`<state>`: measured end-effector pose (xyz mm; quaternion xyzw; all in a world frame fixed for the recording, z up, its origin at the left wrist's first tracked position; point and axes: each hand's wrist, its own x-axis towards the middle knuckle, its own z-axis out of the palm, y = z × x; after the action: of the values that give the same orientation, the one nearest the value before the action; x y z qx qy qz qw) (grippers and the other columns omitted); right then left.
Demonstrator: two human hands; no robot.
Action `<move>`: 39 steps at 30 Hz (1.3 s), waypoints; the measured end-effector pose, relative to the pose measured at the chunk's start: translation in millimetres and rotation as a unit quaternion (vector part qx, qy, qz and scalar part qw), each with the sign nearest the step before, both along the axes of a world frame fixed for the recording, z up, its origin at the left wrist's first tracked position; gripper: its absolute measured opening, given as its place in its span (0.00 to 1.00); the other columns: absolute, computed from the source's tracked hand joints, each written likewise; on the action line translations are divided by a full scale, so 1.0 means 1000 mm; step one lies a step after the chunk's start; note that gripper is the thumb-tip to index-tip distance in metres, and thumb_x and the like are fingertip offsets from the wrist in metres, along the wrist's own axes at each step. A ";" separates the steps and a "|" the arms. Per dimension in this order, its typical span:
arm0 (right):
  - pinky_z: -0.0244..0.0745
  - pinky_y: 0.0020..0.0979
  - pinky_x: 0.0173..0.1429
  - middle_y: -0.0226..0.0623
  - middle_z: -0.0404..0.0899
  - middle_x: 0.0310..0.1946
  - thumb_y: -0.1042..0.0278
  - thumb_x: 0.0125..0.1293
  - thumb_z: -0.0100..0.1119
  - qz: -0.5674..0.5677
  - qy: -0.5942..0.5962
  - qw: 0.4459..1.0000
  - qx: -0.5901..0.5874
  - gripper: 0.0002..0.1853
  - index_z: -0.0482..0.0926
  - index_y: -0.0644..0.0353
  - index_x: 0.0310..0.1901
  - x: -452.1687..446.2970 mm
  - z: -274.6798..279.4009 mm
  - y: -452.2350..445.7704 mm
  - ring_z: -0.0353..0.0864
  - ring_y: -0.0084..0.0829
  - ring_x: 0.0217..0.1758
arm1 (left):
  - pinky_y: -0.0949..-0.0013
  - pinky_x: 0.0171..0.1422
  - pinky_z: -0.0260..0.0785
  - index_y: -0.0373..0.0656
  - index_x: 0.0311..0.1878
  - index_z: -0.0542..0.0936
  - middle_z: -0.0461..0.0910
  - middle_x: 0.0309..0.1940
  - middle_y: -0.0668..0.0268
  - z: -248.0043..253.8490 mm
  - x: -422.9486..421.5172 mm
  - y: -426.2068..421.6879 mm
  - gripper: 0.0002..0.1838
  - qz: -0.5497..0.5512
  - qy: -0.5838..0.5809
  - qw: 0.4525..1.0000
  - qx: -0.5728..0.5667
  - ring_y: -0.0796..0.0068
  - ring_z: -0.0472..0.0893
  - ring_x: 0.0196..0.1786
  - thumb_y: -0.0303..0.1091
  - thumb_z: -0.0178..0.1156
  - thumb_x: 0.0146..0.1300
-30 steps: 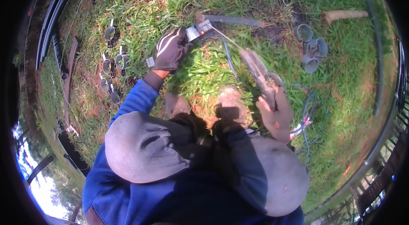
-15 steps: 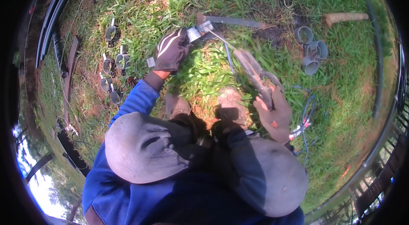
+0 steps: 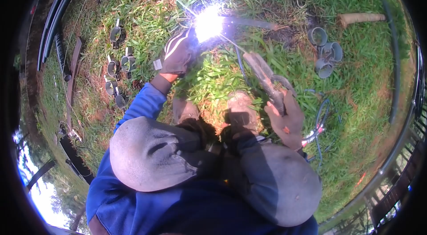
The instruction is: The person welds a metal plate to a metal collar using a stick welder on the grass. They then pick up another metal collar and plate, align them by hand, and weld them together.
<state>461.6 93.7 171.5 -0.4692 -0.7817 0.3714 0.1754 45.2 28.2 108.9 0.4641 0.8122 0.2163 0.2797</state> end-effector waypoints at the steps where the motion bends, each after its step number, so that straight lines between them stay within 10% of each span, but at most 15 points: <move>1: 0.83 0.25 0.55 0.27 0.90 0.51 0.84 0.72 0.80 -0.004 0.008 1.000 -0.008 0.31 0.86 0.66 0.77 -0.002 0.002 0.000 0.87 0.18 0.47 | 0.58 0.60 0.91 0.36 0.76 0.87 0.95 0.62 0.62 -0.008 -0.001 -0.001 0.19 -0.001 0.002 1.000 0.006 0.65 0.96 0.54 0.27 0.67 0.88; 8: 0.82 0.22 0.51 0.36 0.90 0.72 0.87 0.74 0.77 0.043 0.033 0.998 0.018 0.29 0.84 0.71 0.76 0.004 -0.008 0.004 0.85 0.15 0.47 | 0.59 0.65 0.89 0.37 0.78 0.85 0.93 0.65 0.59 -0.061 -0.015 -0.014 0.21 -0.036 0.016 0.997 0.066 0.63 0.94 0.58 0.31 0.66 0.90; 11: 0.90 0.37 0.55 0.47 0.93 0.53 0.73 0.66 0.91 -0.017 0.012 0.999 -0.047 0.35 0.86 0.66 0.74 0.006 -0.012 0.002 0.95 0.38 0.49 | 0.60 0.68 0.89 0.38 0.80 0.84 0.92 0.66 0.58 -0.070 -0.020 -0.021 0.21 -0.069 0.034 0.996 0.049 0.63 0.93 0.60 0.33 0.66 0.90; 13: 0.85 0.26 0.51 0.39 0.88 0.71 0.84 0.74 0.80 0.015 0.047 0.999 -0.014 0.31 0.83 0.72 0.77 0.011 -0.023 0.001 0.87 0.22 0.48 | 0.50 0.59 0.89 0.39 0.69 0.89 0.94 0.52 0.54 -0.055 -0.015 -0.016 0.17 -0.011 -0.016 0.992 0.123 0.48 0.93 0.47 0.38 0.65 0.89; 14: 0.83 0.22 0.50 0.37 0.87 0.78 0.87 0.77 0.76 0.026 0.058 0.998 -0.003 0.30 0.82 0.74 0.79 0.012 -0.025 0.001 0.85 0.16 0.48 | 0.43 0.56 0.85 0.40 0.59 0.91 0.91 0.45 0.50 -0.040 -0.008 -0.010 0.14 -0.038 0.162 0.966 0.198 0.40 0.90 0.45 0.41 0.65 0.88; 17: 0.83 0.22 0.48 0.37 0.87 0.73 0.86 0.77 0.77 0.019 0.069 0.997 0.002 0.32 0.81 0.74 0.81 0.014 -0.026 0.001 0.85 0.16 0.48 | 0.42 0.52 0.81 0.42 0.52 0.90 0.88 0.40 0.49 -0.042 -0.010 -0.009 0.14 -0.042 0.137 0.975 0.168 0.35 0.87 0.44 0.44 0.66 0.87; 20: 0.92 0.37 0.54 0.49 0.95 0.54 0.77 0.63 0.93 -0.024 0.036 0.999 -0.011 0.38 0.86 0.67 0.75 0.013 -0.024 0.002 0.99 0.40 0.51 | 0.41 0.49 0.79 0.45 0.51 0.89 0.88 0.38 0.50 -0.036 -0.008 -0.008 0.14 -0.037 0.130 0.979 0.151 0.37 0.87 0.42 0.46 0.67 0.88; 39: 0.89 0.35 0.56 0.46 0.92 0.52 0.77 0.65 0.90 -0.013 -0.005 1.000 -0.004 0.34 0.87 0.66 0.73 0.006 -0.010 -0.001 0.93 0.36 0.50 | 0.48 0.49 0.82 0.41 0.54 0.89 0.90 0.42 0.53 -0.050 -0.008 -0.007 0.12 0.012 0.072 0.995 0.066 0.47 0.88 0.40 0.37 0.62 0.91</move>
<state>468.0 92.6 161.5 -0.4818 -0.7751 0.3698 0.1739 37.1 21.2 58.5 0.4862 0.8196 0.2385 0.1870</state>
